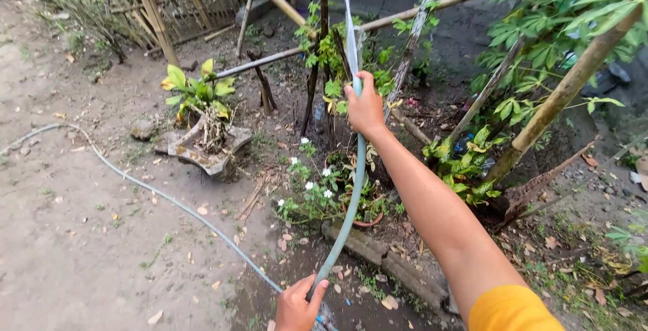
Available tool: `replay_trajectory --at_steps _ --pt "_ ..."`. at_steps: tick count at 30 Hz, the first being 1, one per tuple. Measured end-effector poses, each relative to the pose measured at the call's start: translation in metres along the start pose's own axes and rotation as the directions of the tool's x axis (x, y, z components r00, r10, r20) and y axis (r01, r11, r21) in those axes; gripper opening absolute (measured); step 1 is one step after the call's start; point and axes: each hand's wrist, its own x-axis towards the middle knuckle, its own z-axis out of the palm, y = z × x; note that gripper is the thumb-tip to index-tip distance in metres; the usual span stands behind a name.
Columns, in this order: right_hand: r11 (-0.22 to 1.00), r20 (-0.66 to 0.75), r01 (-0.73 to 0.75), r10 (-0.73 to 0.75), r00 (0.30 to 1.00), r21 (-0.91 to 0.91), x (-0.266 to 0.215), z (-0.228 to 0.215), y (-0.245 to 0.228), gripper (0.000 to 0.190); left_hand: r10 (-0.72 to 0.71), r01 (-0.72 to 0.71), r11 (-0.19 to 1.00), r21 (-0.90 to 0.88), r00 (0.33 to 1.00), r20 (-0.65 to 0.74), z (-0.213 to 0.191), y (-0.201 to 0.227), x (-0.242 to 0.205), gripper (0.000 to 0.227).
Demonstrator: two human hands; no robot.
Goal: The person waters various potted plants and garden areas using a hose. They move around the backyard, directing water onto different plants and the ground near a bamboo fence and a tree.
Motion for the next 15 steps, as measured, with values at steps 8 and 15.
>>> replay_trajectory --at_steps 8,15 --pt "0.981 0.113 -0.191 0.194 0.975 -0.031 -0.028 0.034 0.059 0.024 -0.046 0.043 0.996 0.073 0.998 0.044 -0.003 -0.025 -0.050 0.048" --pt "0.971 0.152 -0.216 0.230 0.961 -0.106 -0.041 0.048 0.059 0.030 -0.044 0.040 0.990 0.137 0.999 0.028 -0.011 -0.027 -0.066 0.040"
